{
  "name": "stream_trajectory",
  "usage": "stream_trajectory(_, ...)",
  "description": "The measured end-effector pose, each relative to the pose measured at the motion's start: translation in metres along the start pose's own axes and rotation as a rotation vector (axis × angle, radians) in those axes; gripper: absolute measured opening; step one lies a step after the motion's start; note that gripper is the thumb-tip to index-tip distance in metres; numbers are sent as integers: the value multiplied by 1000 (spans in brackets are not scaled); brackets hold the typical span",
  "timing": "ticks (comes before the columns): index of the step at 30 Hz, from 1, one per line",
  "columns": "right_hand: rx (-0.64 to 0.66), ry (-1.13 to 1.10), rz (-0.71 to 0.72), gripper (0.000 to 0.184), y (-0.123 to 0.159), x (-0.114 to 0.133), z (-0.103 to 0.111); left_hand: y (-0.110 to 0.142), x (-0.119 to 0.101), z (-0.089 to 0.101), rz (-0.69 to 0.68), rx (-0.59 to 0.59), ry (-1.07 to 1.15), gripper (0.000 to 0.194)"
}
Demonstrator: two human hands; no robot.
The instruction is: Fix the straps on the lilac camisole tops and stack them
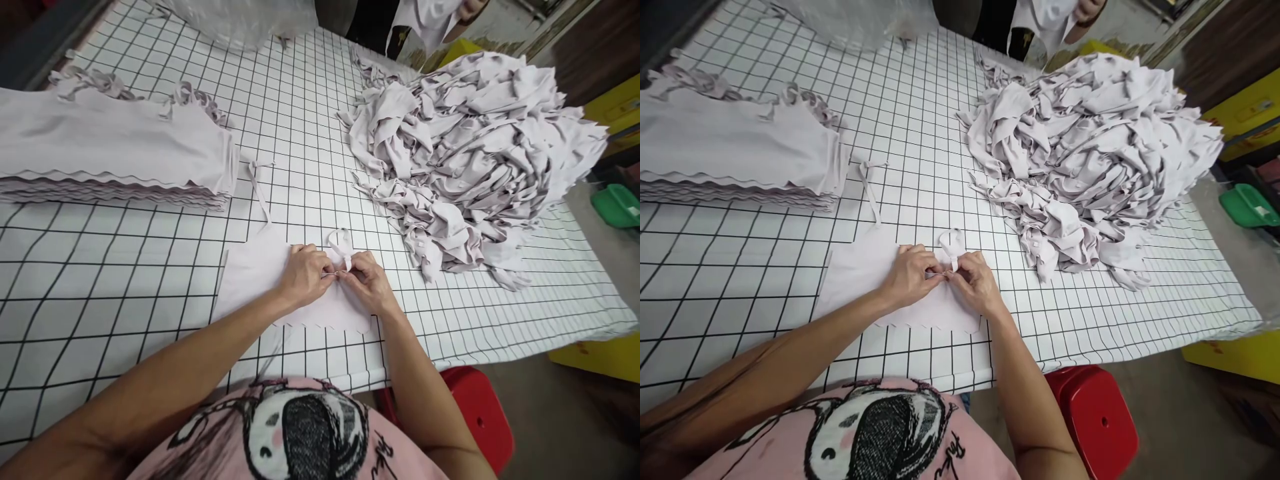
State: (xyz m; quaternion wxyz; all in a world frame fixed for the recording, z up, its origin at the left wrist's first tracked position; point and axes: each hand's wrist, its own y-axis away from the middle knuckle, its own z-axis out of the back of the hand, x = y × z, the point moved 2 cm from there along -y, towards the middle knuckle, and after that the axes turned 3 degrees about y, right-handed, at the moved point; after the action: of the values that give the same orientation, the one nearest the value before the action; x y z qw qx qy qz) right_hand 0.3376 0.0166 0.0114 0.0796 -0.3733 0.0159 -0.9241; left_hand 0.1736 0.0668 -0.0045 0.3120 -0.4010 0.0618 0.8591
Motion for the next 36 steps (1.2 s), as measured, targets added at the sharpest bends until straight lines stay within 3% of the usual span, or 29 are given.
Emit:
stream_trajectory(13, 104, 382, 158, 14, -7, 14, 12, -3, 0, 2, 32, 67, 28, 11)
stream_trajectory(21, 196, 413, 125, 15, -14, 21, 19, -2, 1, 1, 5, 63, 57, 10)
stream_trajectory(31, 317, 547, 207, 18, -27, 27, 21, -1, 1, 3, -8, 83, 56, 11)
stream_trajectory(36, 312, 426, 125, 18, -25, 19, 24, -2, 3, 3, -7, 102, 77, 12)
